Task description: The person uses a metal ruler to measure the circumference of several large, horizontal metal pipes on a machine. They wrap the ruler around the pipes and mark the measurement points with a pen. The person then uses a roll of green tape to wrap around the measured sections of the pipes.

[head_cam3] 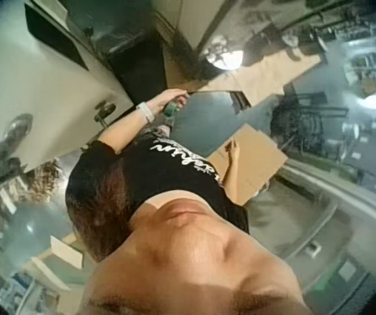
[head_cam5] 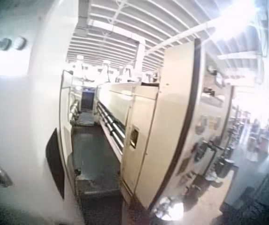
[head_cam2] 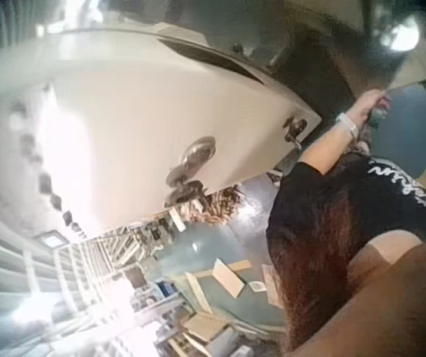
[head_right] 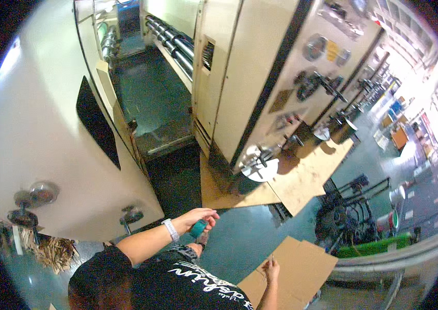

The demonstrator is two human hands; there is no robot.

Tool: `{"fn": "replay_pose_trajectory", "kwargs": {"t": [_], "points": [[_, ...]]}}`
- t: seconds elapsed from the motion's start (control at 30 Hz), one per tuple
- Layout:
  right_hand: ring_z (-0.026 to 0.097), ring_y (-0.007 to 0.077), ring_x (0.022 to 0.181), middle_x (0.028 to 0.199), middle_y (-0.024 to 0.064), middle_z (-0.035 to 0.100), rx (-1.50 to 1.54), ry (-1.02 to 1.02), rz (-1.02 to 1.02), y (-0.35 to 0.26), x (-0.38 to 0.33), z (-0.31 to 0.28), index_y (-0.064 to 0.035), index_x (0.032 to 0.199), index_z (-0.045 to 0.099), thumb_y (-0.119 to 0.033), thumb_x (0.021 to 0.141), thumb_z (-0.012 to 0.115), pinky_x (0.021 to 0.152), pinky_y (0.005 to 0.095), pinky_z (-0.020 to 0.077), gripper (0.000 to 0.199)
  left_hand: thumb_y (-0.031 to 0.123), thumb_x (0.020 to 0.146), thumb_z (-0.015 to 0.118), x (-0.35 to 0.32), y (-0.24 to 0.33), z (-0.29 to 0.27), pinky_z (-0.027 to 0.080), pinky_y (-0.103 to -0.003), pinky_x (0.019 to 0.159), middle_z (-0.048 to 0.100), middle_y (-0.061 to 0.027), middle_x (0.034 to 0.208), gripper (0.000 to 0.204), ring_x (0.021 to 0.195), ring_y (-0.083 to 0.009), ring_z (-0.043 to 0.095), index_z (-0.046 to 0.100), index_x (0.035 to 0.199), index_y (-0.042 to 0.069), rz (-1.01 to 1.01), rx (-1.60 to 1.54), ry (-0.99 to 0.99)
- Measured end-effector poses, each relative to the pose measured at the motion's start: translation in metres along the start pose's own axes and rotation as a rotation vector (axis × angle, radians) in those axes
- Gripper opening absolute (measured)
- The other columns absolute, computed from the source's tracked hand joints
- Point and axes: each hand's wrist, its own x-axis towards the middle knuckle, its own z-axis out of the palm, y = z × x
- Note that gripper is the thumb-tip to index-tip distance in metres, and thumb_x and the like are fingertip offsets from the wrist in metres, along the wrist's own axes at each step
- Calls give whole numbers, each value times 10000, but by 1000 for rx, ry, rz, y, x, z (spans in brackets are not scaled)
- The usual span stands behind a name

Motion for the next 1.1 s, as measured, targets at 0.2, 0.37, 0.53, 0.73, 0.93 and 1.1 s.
{"fn": "replay_pose_trajectory", "kwargs": {"t": [0.2, 0.37, 0.53, 0.73, 0.93, 1.1], "points": [[443, 95, 487, 603, 6, 497, -116, -350, -37, -114, 73, 127, -62, 734, 520, -155, 862, 490, 428, 227, 353, 161, 254, 885, 473, 95, 74, -59, 454, -249, 462, 562, -69, 683, 270, 526, -155, 537, 545, 923, -4, 6, -220, 92], [452, 86, 546, 606, 3, 489, -387, -674, -11, -215, 128, 218, -31, 777, 542, -195, 873, 491, 484, 232, 351, 196, 270, 865, 495, 145, 201, -80, 463, -269, 502, 561, -77, 684, 274, 567, -153, 537, 550, 882, 2, 238, -268, 65], [502, 226, 611, 671, 134, 529, -640, -813, -492, -298, 211, 328, 23, 820, 496, -193, 868, 488, 580, 339, 405, 221, 259, 868, 488, 173, 297, -164, 450, -293, 498, 546, -68, 671, 263, 561, -155, 527, 543, 891, 3, 350, -246, 272], [539, 264, 779, 860, 146, 565, -759, -1136, -536, -387, 267, 490, -36, 983, 544, -183, 878, 465, 701, 352, 423, 197, 250, 886, 453, 155, 410, -281, 448, -290, 487, 547, -60, 666, 257, 558, -164, 532, 524, 916, 5, 393, -354, 433], [580, 213, 793, 894, 95, 606, -852, -1270, -459, -390, 342, 623, -24, 1042, 540, -174, 867, 497, 688, 337, 456, 234, 247, 879, 470, 173, 510, -412, 452, -296, 489, 543, -47, 662, 232, 557, -184, 536, 528, 871, 22, 429, -529, 467], [588, 248, 760, 835, 123, 615, -860, -986, -597, -486, 351, 703, -12, 999, 538, -224, 885, 472, 662, 374, 450, 249, 190, 874, 498, 200, 611, -478, 457, -263, 516, 527, -16, 645, 174, 571, -138, 527, 538, 859, 22, 463, -408, 432]]}}
